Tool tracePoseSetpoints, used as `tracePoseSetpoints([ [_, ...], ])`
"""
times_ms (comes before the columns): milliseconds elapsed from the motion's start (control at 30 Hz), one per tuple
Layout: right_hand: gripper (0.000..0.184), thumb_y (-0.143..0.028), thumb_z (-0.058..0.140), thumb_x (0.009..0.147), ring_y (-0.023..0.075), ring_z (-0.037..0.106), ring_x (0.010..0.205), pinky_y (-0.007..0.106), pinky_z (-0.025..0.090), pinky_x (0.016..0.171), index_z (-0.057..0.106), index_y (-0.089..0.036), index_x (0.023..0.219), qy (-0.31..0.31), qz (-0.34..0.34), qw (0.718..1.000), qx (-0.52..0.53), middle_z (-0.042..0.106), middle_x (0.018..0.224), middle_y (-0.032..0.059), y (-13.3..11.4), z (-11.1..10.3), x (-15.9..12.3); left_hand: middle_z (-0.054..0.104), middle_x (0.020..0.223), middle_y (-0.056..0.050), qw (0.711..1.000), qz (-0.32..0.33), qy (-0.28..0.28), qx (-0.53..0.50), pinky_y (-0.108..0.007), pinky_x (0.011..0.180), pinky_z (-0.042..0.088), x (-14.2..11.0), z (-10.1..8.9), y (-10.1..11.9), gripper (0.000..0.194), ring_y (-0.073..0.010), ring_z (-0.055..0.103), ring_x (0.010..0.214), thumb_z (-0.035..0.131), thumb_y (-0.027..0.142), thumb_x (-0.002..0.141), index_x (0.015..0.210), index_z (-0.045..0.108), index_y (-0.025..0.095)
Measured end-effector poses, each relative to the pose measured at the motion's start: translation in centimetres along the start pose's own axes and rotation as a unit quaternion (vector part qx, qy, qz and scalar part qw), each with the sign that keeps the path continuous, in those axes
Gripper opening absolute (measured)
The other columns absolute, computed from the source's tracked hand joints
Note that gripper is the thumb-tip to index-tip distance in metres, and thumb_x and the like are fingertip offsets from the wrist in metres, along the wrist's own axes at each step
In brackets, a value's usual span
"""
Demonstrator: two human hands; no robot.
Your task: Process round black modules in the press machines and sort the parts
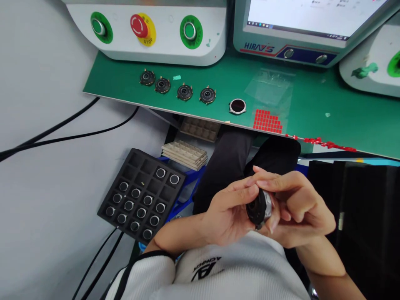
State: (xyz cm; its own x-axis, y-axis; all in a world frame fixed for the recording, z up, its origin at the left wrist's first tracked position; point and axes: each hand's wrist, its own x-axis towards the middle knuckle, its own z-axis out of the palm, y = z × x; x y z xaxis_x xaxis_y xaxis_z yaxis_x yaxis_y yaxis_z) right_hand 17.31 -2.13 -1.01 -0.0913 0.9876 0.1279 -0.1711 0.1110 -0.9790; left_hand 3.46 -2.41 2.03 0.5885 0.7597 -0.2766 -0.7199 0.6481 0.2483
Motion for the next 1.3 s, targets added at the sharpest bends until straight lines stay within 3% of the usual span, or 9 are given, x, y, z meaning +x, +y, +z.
tracePoseSetpoints([
  [133, 0.042, -0.013, 0.085, 0.056, 0.0248, 0.07, 0.092, 0.053, 0.061, 0.093, 0.046, -0.025, 0.067, -0.092, -0.154, 0.98, -0.081, 0.072, 0.099, 0.0017, -0.3, 0.0, 0.9, 0.059, 0.061, -0.004, 1.0, -0.009, -0.011, -0.026, -0.021, 0.04, 0.022, 0.3, -0.8, -0.1, 0.028, -0.007, 0.044, 0.046, 0.061, 0.039, 0.084, 0.078, 0.061, 0.012],
  [433, 0.047, -0.003, 0.082, 0.049, 0.0265, 0.07, 0.085, 0.052, 0.064, 0.079, 0.044, -0.025, 0.067, -0.138, -0.12, 0.98, -0.082, 0.068, 0.095, 0.0016, -0.1, -0.8, 1.7, 0.063, 0.065, -0.007, 0.995, -0.043, -0.026, -0.084, -0.02, 0.04, 0.03, 0.6, -2.5, -0.9, 0.032, -0.0098, 0.056, 0.052, 0.069, 0.04, 0.076, 0.077, 0.065, 0.008],
  [667, 0.045, -0.004, 0.079, 0.058, 0.0233, 0.066, 0.092, 0.045, 0.063, 0.088, 0.044, -0.024, 0.078, -0.188, -0.154, 0.966, -0.088, 0.061, 0.093, 0.0031, -0.1, -0.1, 2.2, 0.064, 0.066, -0.007, 0.997, -0.035, -0.031, -0.066, -0.019, 0.045, 0.035, -0.1, -3.1, -0.2, 0.028, -0.0098, 0.055, 0.053, 0.067, 0.035, 0.079, 0.081, 0.066, 0.008],
  [933, 0.044, -0.015, 0.08, 0.071, 0.0217, 0.066, 0.103, 0.049, 0.054, 0.101, 0.046, -0.025, 0.097, -0.11, -0.12, 0.986, -0.033, 0.06, 0.107, 0.0052, 1.7, 1.2, 1.8, 0.062, 0.068, -0.006, 0.986, 0.029, 0.005, 0.167, -0.028, 0.069, 0.046, 0.8, -3.9, 1.3, 0.035, -0.0175, 0.061, 0.067, 0.052, 0.046, 0.09, 0.086, 0.064, 0.013],
  [1000, 0.041, -0.019, 0.08, 0.073, 0.0219, 0.066, 0.104, 0.045, 0.055, 0.098, 0.046, -0.025, 0.094, -0.071, -0.14, 0.986, -0.064, 0.061, 0.105, 0.0048, 1.7, 0.6, 2.4, 0.065, 0.079, -0.007, 0.934, 0.095, 0.035, 0.343, -0.03, 0.076, 0.048, 1.9, -4.5, 2.5, 0.04, -0.0192, 0.063, 0.078, 0.04, 0.047, 0.096, 0.093, 0.064, 0.015],
  [1033, 0.039, -0.02, 0.08, 0.073, 0.0217, 0.066, 0.104, 0.043, 0.056, 0.097, 0.045, -0.025, 0.092, -0.051, -0.158, 0.981, -0.102, 0.062, 0.105, 0.0047, 1.5, -0.1, 3.0, 0.066, 0.086, -0.008, 0.877, 0.159, 0.066, 0.449, -0.031, 0.08, 0.048, 2.7, -4.9, 3.5, 0.038, -0.0197, 0.063, 0.084, 0.038, 0.044, 0.097, 0.097, 0.063, 0.016],
  [1167, 0.036, -0.023, 0.078, 0.075, 0.0233, 0.067, 0.097, 0.039, 0.057, 0.085, 0.048, -0.025, 0.095, 0.032, -0.234, 0.902, -0.362, 0.063, 0.099, 0.0053, 1.4, -4.7, 8.1, 0.065, 0.11, -0.012, 0.534, 0.353, 0.175, 0.748, -0.04, 0.1, 0.042, 7.0, -6.7, 8.9, 0.022, -0.0257, 0.058, 0.109, 0.053, 0.03, 0.09, 0.105, 0.062, 0.016],
  [1233, 0.035, -0.026, 0.075, 0.076, 0.0243, 0.066, 0.092, 0.038, 0.056, 0.079, 0.048, -0.024, 0.099, 0.045, -0.212, 0.847, -0.486, 0.062, 0.095, 0.0057, 2.0, -7.2, 11.4, 0.062, 0.123, -0.013, 0.487, 0.308, 0.179, 0.798, -0.046, 0.108, 0.035, 9.3, -7.3, 11.3, 0.031, -0.0303, 0.051, 0.121, 0.063, 0.024, 0.083, 0.113, 0.061, 0.018],
  [1300, 0.036, -0.027, 0.072, 0.076, 0.0253, 0.066, 0.089, 0.038, 0.055, 0.074, 0.047, -0.023, 0.101, 0.044, -0.169, 0.811, -0.559, 0.061, 0.097, 0.007, 2.8, -9.2, 14.6, 0.063, 0.124, -0.013, 0.508, 0.257, 0.176, 0.803, -0.051, 0.111, 0.032, 11.1, -7.5, 12.8, 0.038, -0.0331, 0.049, 0.124, 0.07, 0.018, 0.075, 0.113, 0.063, 0.02],
])
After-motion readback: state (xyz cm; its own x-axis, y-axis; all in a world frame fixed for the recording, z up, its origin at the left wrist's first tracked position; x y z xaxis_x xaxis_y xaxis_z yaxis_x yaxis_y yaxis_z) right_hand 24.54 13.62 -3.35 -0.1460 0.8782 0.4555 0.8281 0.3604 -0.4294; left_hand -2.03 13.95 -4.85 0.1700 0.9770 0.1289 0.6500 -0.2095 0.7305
